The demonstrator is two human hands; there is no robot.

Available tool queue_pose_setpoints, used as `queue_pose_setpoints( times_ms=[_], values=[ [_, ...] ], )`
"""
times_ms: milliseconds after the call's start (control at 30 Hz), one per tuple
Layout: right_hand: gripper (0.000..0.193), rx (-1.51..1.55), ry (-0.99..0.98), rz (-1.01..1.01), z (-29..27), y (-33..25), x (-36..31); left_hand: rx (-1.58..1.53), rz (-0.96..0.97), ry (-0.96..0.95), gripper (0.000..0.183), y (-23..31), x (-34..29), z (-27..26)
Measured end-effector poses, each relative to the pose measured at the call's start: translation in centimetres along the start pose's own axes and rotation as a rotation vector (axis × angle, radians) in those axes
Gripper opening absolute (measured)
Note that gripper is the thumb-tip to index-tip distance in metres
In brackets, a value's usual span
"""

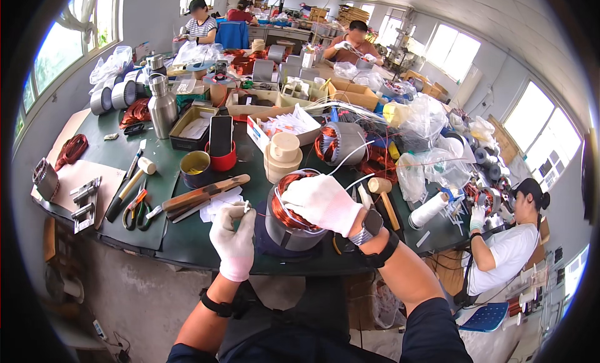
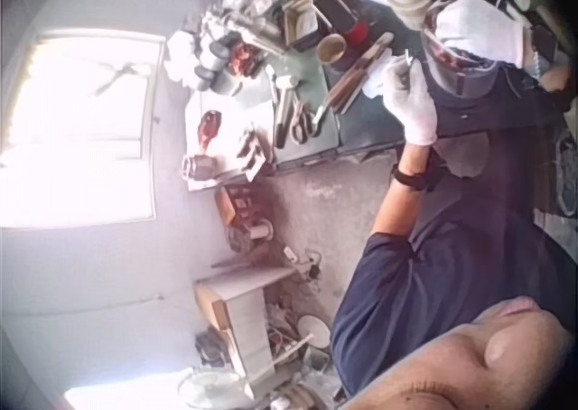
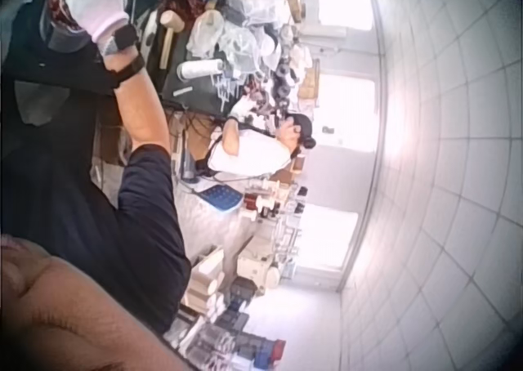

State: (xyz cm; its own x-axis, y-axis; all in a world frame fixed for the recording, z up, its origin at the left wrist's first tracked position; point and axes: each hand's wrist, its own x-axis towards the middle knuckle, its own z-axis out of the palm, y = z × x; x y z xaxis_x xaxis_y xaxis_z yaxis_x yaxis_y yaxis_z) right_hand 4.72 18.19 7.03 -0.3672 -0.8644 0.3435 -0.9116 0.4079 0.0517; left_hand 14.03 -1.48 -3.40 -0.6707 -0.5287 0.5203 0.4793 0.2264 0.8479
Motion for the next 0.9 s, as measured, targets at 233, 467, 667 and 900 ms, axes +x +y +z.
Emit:
queue_pose_setpoints(
  times_ms=[233,467,667,900],
  values=[
    [0.017,-0.019,-0.025,0.016,0.2,0.2,0.0,-0.15,-0.123,0.025,0.006,-1.4,1.3,0.5],
    [0.013,-0.028,0.066,-0.03,0.9,0.1,-0.3,-0.166,-0.204,0.016,0.007,-1.1,-0.4,1.6],
    [0.014,0.16,0.133,0.111,1.7,0.0,0.2,-0.25,-0.232,0.022,0.008,0.2,-1.6,1.4],
    [0.017,0.273,0.053,0.367,1.1,-0.9,0.8,-0.222,-0.187,-0.05,0.008,1.3,-0.3,-0.7]
  ],
)
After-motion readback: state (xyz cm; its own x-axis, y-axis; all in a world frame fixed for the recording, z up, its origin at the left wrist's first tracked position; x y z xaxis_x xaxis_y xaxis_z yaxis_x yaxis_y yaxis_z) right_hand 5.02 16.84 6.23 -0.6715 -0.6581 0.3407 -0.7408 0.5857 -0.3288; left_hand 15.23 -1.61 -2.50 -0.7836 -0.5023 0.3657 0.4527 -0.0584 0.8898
